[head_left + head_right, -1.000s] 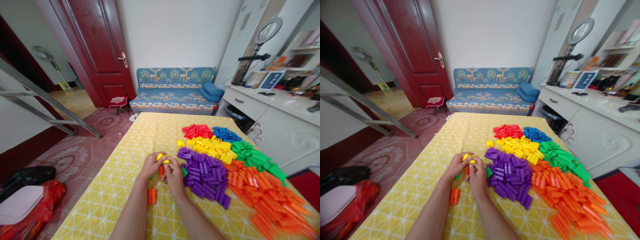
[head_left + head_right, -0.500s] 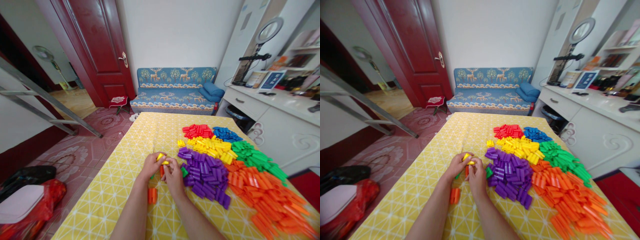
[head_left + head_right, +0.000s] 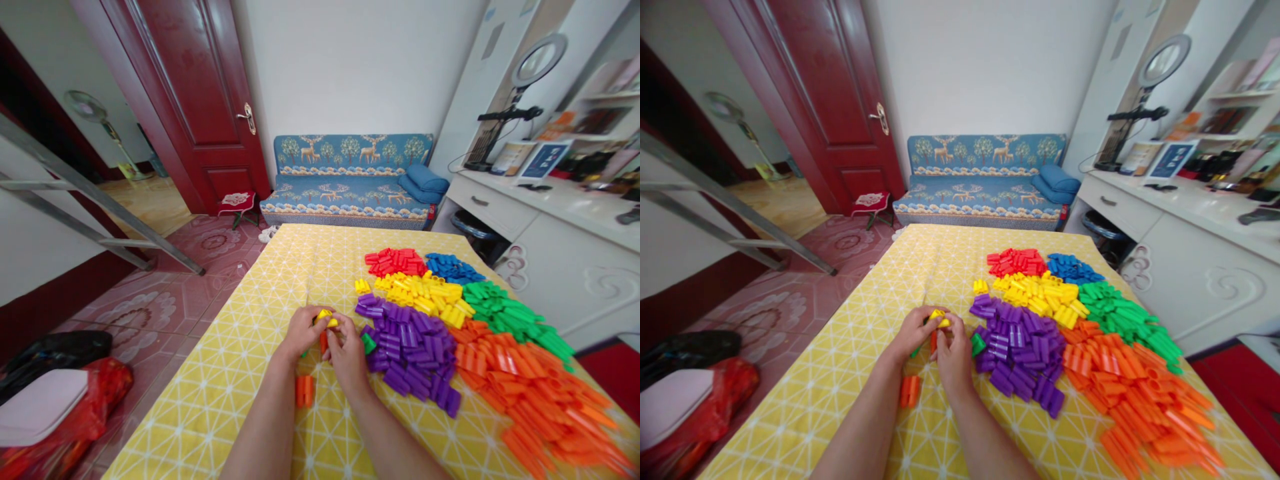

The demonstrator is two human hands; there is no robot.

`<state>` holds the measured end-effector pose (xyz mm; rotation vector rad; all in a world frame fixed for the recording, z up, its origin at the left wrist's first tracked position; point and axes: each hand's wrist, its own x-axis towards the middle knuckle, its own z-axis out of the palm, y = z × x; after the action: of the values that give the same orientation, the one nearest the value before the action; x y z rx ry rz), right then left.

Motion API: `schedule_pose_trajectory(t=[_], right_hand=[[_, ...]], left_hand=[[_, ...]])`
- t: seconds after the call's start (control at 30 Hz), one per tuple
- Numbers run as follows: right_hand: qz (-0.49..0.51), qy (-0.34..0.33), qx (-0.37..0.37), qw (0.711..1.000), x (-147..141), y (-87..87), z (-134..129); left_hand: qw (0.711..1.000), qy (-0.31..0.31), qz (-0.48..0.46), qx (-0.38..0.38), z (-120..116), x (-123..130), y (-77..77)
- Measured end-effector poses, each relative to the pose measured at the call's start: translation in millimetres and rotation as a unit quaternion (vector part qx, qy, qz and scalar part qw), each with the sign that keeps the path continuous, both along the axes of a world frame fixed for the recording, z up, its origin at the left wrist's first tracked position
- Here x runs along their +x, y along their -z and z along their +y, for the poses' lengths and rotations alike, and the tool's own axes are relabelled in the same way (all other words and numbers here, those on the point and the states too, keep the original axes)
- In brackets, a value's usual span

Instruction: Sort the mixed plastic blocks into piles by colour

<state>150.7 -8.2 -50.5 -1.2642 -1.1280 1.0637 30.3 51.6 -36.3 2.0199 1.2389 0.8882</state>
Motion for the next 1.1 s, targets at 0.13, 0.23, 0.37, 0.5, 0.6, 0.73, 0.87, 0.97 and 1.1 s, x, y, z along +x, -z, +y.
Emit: schedule_pose_trajectory(t=[0.13,0.23,0.37,0.5,0.6,0.73,0.87,0.97,1.1], right_hand=[[0.01,0.012,0.007,1.0,0,1.8,1],[0.013,0.022,0.024,0.999,1,3.9,2],[0.006,0.037,0.032,0.999,3,6.4,4],[0.005,0.031,0.042,0.999,2,6.7,6],[-0.059,0.015,0.075,0.995,1,7.5,7],[-0.1,0.012,0.095,0.99,0,9.3,9],[-0.093,0.015,0.08,0.992,1,8.5,13],[-0.076,0.009,0.061,0.995,2,6.3,16],[-0.041,0.019,0.044,0.998,2,5.5,16]], left_hand=[[1.0,0.002,-0.007,-0.013,-1,0,-1.1],[1.0,-0.003,-0.011,-0.022,-2,-1,-1.6],[0.999,-0.003,-0.014,-0.03,-2,-1,-1.6],[0.999,0.024,-0.02,-0.031,-2,-1,-1.6],[0.999,0.037,-0.016,-0.028,-2,0,-2.2],[0.999,0.01,-0.001,-0.031,-4,0,-4.5],[0.999,0.014,0.004,-0.04,-5,0,-7.3],[0.999,0.025,-0.013,-0.041,-5,0,-7.3],[0.996,0.019,-0.066,-0.048,-4,0,-3.1]])
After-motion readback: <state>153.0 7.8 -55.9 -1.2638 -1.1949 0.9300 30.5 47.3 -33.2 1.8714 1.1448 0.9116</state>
